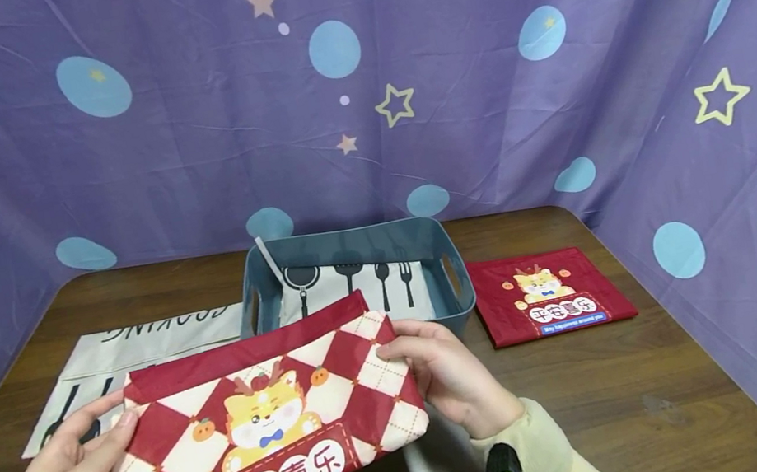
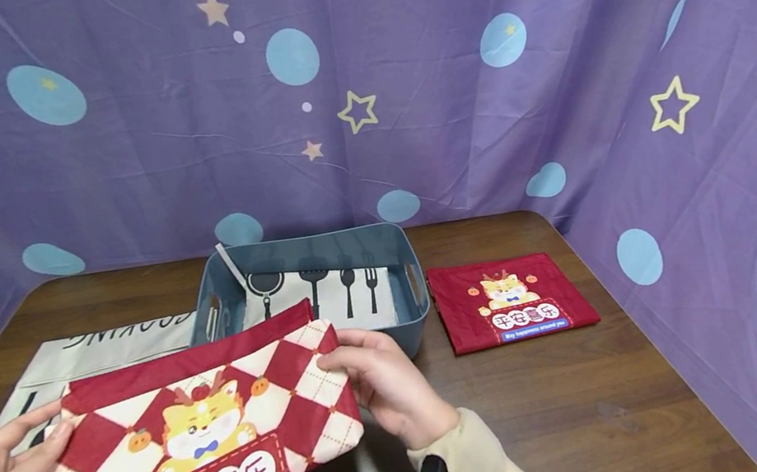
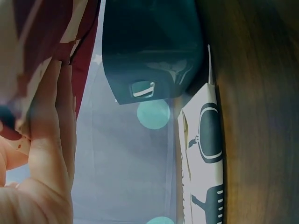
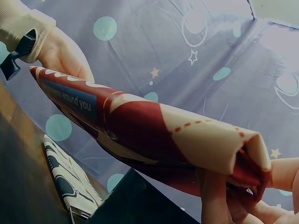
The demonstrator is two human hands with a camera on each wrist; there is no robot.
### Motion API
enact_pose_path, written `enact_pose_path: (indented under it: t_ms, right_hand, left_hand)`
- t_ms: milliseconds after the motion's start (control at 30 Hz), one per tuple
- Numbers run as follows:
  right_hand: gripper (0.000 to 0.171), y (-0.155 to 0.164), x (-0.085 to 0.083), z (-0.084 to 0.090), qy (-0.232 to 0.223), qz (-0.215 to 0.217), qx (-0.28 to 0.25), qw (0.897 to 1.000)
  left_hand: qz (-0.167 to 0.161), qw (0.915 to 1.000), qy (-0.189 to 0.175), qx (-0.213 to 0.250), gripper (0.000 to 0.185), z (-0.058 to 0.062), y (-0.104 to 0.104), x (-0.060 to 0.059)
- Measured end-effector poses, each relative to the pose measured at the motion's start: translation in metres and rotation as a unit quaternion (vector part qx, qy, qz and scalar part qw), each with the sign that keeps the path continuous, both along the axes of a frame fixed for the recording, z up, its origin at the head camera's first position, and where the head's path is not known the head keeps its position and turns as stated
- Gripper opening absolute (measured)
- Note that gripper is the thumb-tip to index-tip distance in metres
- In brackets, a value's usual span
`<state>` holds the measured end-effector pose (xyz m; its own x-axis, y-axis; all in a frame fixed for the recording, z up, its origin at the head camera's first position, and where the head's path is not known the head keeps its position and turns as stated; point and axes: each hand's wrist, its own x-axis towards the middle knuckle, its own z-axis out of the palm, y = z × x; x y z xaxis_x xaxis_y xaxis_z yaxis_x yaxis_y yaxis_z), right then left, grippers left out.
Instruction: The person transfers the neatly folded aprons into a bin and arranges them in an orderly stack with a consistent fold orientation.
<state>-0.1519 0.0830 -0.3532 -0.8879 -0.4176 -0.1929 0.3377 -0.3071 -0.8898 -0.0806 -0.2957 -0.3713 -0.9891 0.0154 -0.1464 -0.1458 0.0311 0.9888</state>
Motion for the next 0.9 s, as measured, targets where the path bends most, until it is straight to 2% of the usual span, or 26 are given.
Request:
enact_pose_path:
  t_ms: [267, 567, 667, 733, 900]
  right_hand:
    - [0.044, 0.004, -0.002, -0.001, -0.001, -0.020, -0.008, 1.000]
    - [0.044, 0.009, -0.002, -0.001, -0.011, -0.023, -0.020, 0.999]
    - [0.044, 0.011, -0.002, 0.000, -0.012, -0.030, -0.020, 0.999]
    - [0.043, 0.013, -0.003, 0.000, -0.014, -0.034, -0.022, 0.999]
    - [0.043, 0.017, -0.005, 0.000, -0.022, -0.037, -0.019, 0.999]
  left_hand:
    - [-0.017, 0.9990, 0.022, 0.035, 0.029, 0.006, 0.004, -0.002]
    - [-0.023, 0.9988, 0.011, 0.042, 0.029, 0.010, 0.006, -0.006]
    - [-0.035, 0.9984, 0.011, 0.044, 0.032, 0.009, 0.004, -0.007]
    - [-0.040, 0.9987, 0.008, 0.030, 0.036, 0.008, 0.003, -0.007]
    - [-0.070, 0.9963, 0.037, 0.032, 0.036, 0.005, 0.002, -0.006]
